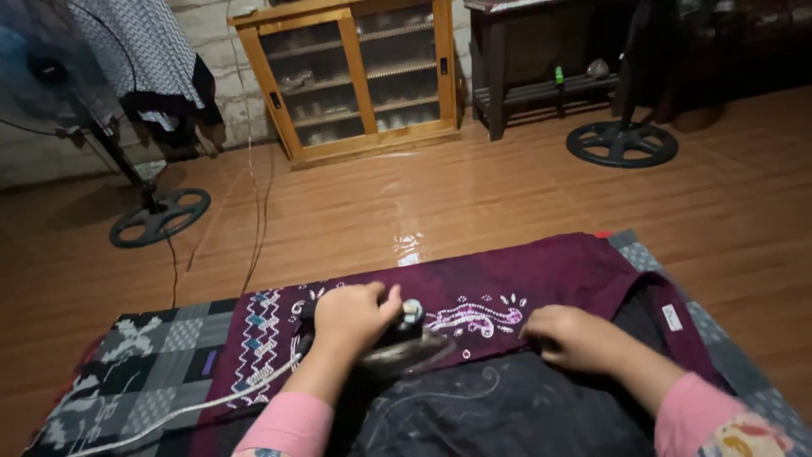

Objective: Ironing and folding a purple patterned garment on a flat surface

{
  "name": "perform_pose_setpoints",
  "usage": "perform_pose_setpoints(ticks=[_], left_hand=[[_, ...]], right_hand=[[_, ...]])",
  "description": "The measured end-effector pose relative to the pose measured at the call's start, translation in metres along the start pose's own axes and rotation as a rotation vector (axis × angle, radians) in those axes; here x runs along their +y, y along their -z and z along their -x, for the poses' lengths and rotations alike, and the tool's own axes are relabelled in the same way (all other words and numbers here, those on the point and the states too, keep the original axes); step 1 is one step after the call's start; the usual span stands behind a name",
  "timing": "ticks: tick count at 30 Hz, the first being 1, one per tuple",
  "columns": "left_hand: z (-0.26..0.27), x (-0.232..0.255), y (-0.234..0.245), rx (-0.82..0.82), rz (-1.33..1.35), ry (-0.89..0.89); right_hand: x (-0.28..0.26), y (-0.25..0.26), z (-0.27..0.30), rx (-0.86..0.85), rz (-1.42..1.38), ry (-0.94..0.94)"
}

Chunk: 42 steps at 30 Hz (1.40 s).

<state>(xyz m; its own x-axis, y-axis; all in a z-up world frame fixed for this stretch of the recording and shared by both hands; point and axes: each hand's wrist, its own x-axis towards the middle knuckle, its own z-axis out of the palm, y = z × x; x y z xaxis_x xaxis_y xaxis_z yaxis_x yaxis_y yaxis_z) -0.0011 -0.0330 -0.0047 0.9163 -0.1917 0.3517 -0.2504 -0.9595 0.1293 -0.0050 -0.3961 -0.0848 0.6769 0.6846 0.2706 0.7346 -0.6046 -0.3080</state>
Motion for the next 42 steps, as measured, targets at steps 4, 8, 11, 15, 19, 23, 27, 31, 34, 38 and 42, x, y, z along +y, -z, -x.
perform_pose_setpoints(ticks=[4, 8, 11, 15, 19, 23, 27, 31, 34, 38, 42], left_hand=[[0.004, -0.007, -0.005, 0.007, 0.021, -0.002], [0.006, -0.003, 0.0, 0.029, 0.025, -0.086], [0.008, -0.002, 0.002, 0.013, 0.029, -0.079], [0.01, -0.001, -0.003, 0.057, 0.028, -0.115], [0.01, 0.002, -0.004, 0.049, 0.021, -0.05], [0.015, 0.003, -0.001, 0.032, 0.007, -0.069], [0.014, 0.012, 0.006, 0.014, -0.036, 0.071], [0.013, 0.002, 0.006, 0.026, -0.015, 0.003], [0.014, 0.008, 0.01, -0.036, -0.024, 0.042], [-0.002, 0.018, 0.024, -0.119, 0.03, 0.247], [-0.017, 0.037, 0.032, -0.111, 0.054, 0.158]], right_hand=[[-0.01, 0.016, -0.03, -0.214, -0.047, -0.158], [-0.009, 0.008, -0.037, -0.262, -0.003, -0.227], [-0.014, 0.005, -0.027, -0.155, -0.03, -0.196], [-0.017, 0.005, -0.02, -0.056, -0.07, -0.14], [-0.005, -0.002, -0.016, -0.053, -0.084, -0.089], [-0.011, 0.008, -0.016, -0.078, -0.113, -0.083], [-0.004, 0.014, -0.013, -0.111, -0.086, -0.088], [0.007, 0.025, -0.009, -0.141, -0.12, -0.103], [0.01, 0.021, -0.002, -0.214, -0.215, -0.164], [0.012, 0.027, 0.002, -0.317, -0.312, -0.253], [0.004, 0.038, -0.004, -0.371, -0.355, -0.351]])
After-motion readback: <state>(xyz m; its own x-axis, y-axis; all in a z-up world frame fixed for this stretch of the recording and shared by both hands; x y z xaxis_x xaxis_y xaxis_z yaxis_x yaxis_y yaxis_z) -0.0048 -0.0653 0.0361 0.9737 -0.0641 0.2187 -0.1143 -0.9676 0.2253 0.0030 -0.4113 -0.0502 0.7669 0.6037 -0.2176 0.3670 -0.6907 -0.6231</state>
